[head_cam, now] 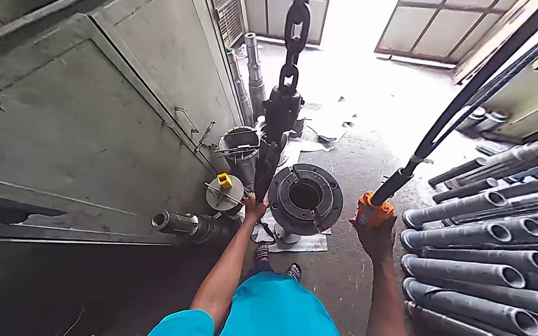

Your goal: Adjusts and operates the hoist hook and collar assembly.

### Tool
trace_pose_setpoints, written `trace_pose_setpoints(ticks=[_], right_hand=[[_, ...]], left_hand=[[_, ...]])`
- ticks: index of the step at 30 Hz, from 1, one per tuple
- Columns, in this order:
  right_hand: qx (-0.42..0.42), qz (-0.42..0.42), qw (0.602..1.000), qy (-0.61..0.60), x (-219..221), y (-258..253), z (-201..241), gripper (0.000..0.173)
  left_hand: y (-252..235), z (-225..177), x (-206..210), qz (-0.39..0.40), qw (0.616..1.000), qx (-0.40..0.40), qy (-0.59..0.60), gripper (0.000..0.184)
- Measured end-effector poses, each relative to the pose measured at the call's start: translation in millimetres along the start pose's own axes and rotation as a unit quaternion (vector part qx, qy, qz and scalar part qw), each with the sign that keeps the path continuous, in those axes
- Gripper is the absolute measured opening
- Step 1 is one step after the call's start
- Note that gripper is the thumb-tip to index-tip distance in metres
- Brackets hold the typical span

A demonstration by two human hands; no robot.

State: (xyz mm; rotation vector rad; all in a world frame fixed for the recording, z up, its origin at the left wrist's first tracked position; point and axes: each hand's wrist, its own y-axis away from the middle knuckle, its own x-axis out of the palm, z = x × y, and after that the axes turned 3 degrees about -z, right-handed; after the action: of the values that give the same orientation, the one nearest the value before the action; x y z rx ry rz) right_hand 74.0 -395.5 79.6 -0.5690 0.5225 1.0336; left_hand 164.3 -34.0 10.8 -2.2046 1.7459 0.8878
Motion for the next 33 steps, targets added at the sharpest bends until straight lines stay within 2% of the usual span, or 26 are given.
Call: trace_pose_setpoints(ticks=[5,9,12,15,17,21,23,24,26,28,30,31,33], right_hand=[[-0.008,0.024,0.999,-0.040,10,4,2,0.104],[-0.027,0.141,0.986,-0.086,5,19,17,0.079],[-0.001,0.248,0.957,-0.151,0,43,41,0.073],[-0.014,0.308,0.925,-0.222,18,61,56,0.066],[-0.053,0.348,0.899,-0.260,34,64,69,0.064],[-0.090,0.448,0.845,-0.279,56,60,87,0.067],[-0.111,0.482,0.825,-0.273,62,52,95,0.066],[-0.114,0.496,0.817,-0.273,64,47,99,0.065],[-0.109,0.472,0.833,-0.267,63,33,110,0.063],[-0.086,0.336,0.898,-0.271,60,15,128,0.062],[-0.036,0.162,0.944,-0.286,62,-13,152,0.067],[-0.009,0.102,0.951,-0.293,62,-29,166,0.070],[0.026,0.061,0.950,-0.306,63,-53,185,0.072]], left_hand=[[-4,-11,-9,0.003,0.998,0.051,-0.041,0.039],[-15,-12,-18,-0.018,0.994,0.088,-0.067,0.043],[-18,-13,-24,0.031,0.992,0.109,-0.060,0.055],[-19,-23,-36,0.137,0.977,0.163,0.002,0.057],[-23,-48,-53,0.222,0.950,0.208,0.074,0.057],[-46,-135,-71,0.317,0.870,0.312,0.210,0.070],[-60,-174,-68,0.355,0.852,0.296,0.245,0.075],[-62,-187,-66,0.355,0.857,0.279,0.249,0.071],[-56,-201,-58,0.318,0.883,0.253,0.233,0.051],[-47,-202,-42,0.291,0.894,0.256,0.226,0.043],[-46,-188,-30,0.309,0.880,0.299,0.203,0.040],[-45,-181,-29,0.321,0.871,0.323,0.183,0.040],[-41,-172,-38,0.345,0.853,0.367,0.137,0.044]])
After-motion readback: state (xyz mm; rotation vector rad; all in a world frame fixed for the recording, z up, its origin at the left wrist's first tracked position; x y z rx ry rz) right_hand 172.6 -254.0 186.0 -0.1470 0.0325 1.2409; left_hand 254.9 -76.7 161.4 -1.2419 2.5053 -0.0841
